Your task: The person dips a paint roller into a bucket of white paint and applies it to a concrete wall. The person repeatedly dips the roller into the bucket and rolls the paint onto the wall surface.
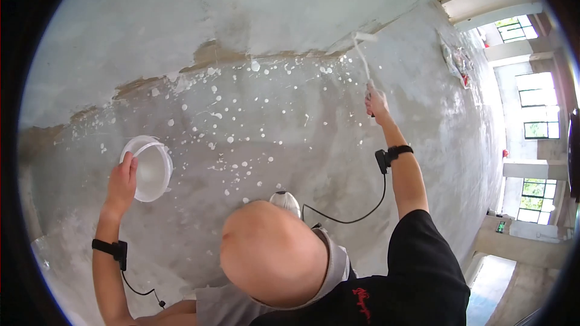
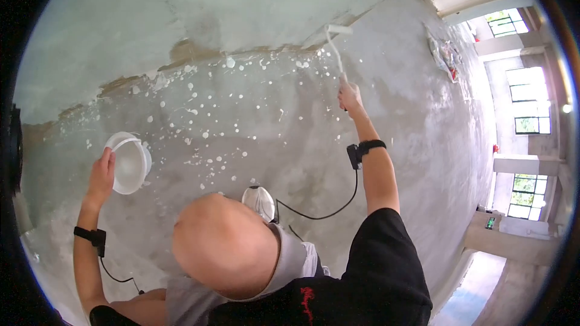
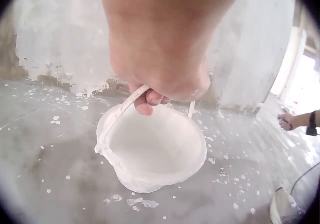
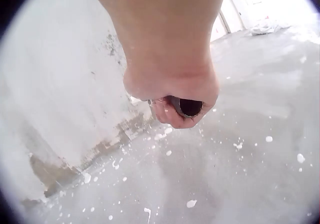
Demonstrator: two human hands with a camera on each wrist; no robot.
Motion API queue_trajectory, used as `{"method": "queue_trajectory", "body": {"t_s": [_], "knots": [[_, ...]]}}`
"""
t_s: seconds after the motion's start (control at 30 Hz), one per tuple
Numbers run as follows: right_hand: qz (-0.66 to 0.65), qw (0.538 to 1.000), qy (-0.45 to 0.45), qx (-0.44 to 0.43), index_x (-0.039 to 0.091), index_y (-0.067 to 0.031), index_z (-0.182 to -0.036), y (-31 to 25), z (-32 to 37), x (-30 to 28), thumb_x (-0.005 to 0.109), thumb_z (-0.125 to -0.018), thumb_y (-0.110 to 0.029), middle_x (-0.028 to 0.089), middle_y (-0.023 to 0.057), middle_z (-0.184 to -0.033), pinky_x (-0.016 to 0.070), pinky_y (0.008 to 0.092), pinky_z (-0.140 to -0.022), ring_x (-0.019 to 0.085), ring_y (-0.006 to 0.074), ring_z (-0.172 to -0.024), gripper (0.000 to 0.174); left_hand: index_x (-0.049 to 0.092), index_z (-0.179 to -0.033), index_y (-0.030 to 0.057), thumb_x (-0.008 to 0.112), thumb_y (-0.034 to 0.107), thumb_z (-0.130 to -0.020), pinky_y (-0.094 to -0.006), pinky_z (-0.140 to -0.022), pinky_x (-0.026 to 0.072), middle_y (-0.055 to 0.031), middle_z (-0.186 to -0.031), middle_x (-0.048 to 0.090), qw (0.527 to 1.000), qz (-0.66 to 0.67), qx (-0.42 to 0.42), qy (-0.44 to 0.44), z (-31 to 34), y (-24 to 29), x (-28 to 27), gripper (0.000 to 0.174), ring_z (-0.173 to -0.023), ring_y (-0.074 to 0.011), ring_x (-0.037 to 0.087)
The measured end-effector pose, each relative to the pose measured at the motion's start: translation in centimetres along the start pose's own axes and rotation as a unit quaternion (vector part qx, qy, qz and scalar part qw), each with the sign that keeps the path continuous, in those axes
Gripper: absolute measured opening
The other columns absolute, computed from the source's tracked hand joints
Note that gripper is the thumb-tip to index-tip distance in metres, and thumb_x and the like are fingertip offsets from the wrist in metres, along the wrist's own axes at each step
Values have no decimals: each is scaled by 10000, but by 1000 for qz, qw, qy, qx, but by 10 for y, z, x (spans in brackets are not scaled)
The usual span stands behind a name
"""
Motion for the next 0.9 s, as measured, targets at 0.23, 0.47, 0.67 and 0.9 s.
{"method": "queue_trajectory", "body": {"t_s": [0.23, 0.47, 0.67, 0.9], "knots": [[-55, 995, 27, -79, 446, -121, -658, -65, 18, -50, 526, -903, -562, 346, -31, -493, 239, 263, -346, 292, 89, -360, 510, 436, -932, 35, 349, 266, -1008, -529, -597, 356, -265, -722, 546, 999, -34, 8, -2, -5, -4, 0, 258, -737, -486, 516], [-46, 998, 21, 31, 466, -87, -668, 26, -26, -1, 527, -899, -547, 388, 7, -505, 246, 284, -341, 321, 114, -354, 517, 482, -1004, -4, 346, 283, -1015, -499, -583, 360, -288, -714, 530, 999, -27, -36, -16, -13, -12, 1, 318, -706, -484, 520], [84, 995, -5, 58, 459, -84, -649, 50, -52, 15, 518, -902, -531, 384, 8, -503, 265, 305, -337, 328, 134, -342, 516, 462, -961, -2, 348, 293, -1019, -474, -573, 362, -279, -712, 521, 999, -36, -16, -12, -22, -10, -2, 322, -698, -473, 510], [37, 993, 83, -79, 491, -123, -667, -21, -9, -50, 508, -917, -520, 408, -10, -510, 257, 279, -342, 339, 115, -361, 469, 448, -925, 7, 360, 257, -1019, -449, -538, 351, -243, -653, 492, 1000, 3, -7, 25, -22, -18, 2, 282, -610, -441, 471]]}}
Point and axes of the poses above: each hand's wrist, its own z-axis away from the middle knuckle, its own x-axis out of the palm, y = z × x, the point moved 6 cm from there along -z, towards the middle knuckle
